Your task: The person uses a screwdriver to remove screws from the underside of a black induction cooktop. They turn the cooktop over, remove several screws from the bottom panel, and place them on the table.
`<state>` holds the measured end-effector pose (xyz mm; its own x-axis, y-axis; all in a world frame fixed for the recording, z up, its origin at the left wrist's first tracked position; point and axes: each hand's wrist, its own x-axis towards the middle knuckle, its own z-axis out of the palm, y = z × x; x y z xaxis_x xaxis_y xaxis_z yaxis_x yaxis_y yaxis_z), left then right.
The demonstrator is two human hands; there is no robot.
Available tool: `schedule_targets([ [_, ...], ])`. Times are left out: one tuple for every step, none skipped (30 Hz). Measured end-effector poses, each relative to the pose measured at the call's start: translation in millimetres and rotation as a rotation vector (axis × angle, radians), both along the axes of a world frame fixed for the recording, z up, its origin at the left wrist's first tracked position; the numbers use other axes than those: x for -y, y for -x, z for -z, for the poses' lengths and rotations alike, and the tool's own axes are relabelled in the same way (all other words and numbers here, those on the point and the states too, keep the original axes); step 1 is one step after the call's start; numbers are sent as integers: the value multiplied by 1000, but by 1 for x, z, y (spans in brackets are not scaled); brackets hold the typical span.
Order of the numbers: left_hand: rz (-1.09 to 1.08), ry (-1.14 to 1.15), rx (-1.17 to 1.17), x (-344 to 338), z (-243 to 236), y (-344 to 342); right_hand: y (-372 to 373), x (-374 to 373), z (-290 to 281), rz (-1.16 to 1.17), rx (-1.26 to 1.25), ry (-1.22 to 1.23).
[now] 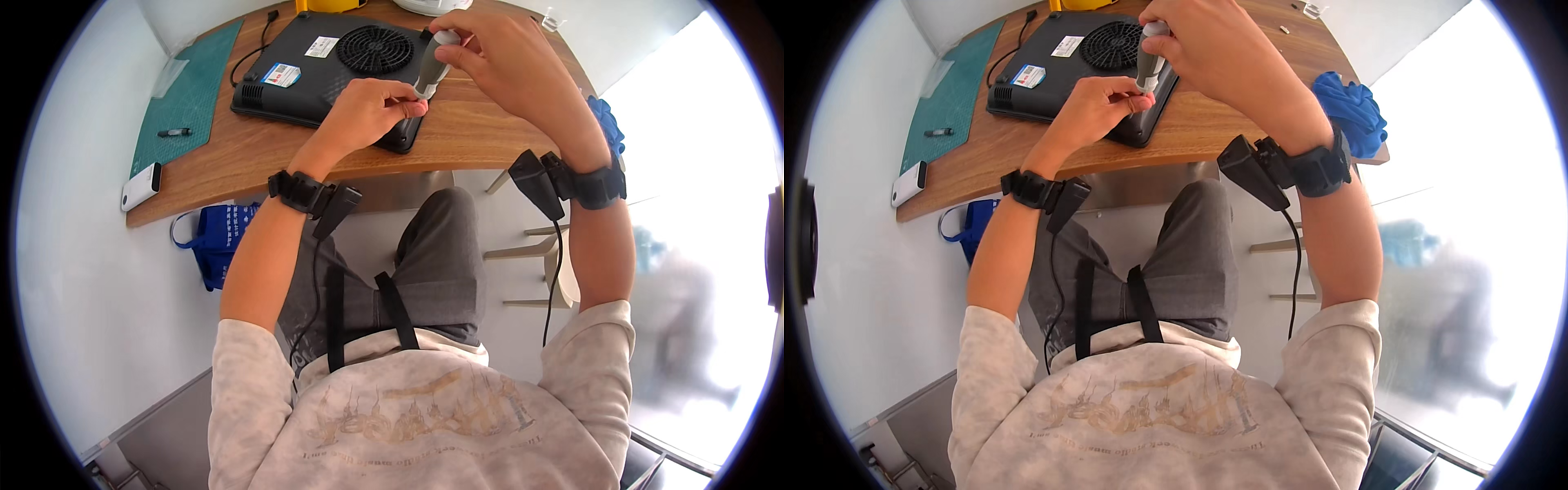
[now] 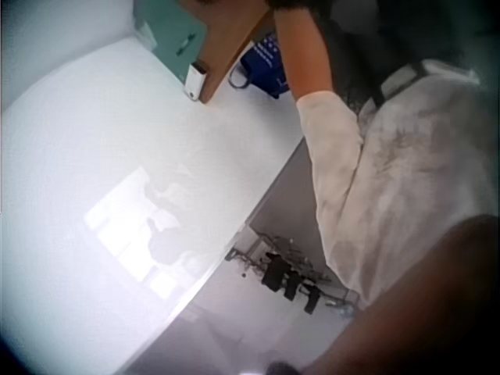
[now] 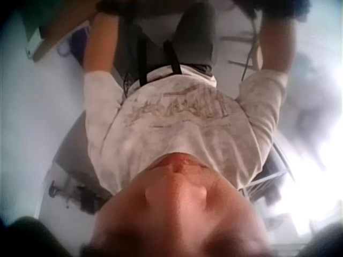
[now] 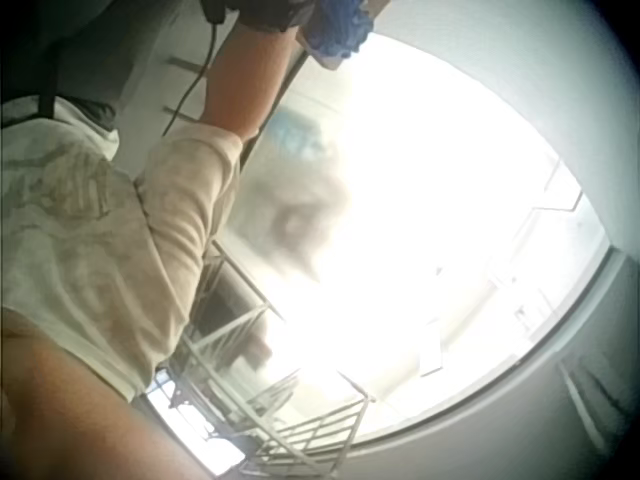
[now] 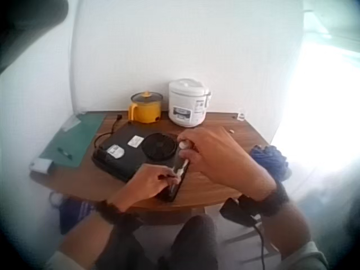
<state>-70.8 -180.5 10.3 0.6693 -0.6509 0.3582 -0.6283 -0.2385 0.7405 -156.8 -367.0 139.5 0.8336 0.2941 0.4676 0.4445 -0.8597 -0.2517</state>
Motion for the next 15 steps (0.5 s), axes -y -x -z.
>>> schedule_targets([
  [1, 7, -20, 0, 2, 0, 0, 0, -3, 18, -12, 31],
  [1, 15, -40, 0, 5, 0, 1, -2, -6, 35, -25, 61],
  [2, 23, -61, 0, 6, 0, 2, -4, -10, 74, -47, 96],
  [20, 30, -61, -1, 7, 0, 4, -8, -13, 113, -71, 130],
  [38, 36, -61, -3, 7, 0, 5, -11, -14, 152, -95, 165],
  [56, 43, -62, -4, 8, 0, 5, -14, -15, 179, -102, 189],
  [79, 61, -61, -5, 10, -1, 4, -18, -16, 204, -106, 211],
  [102, 78, -59, -6, 12, -3, 4, -21, -17, 229, -109, 233],
  [126, 95, -58, -7, 14, -4, 4, -25, -17, 226, -82, 261],
  [132, 101, -68, -7, 14, -3, 4, -28, -17, 225, -53, 287],
  [138, 107, -78, -7, 13, -2, 4, -31, -17, 224, -24, 314],
  [144, 112, -88, -8, 13, -1, 1, -32, -15, 254, -18, 348],
  [150, 109, -83, -8, 13, -2, -3, -34, -13, 283, -11, 381],
  [156, 105, -79, -8, 13, -3, -4, -37, -12, 313, -5, 415],
  [162, 101, -75, -8, 13, -4, -1, -37, -16, 316, -47, 379],
])
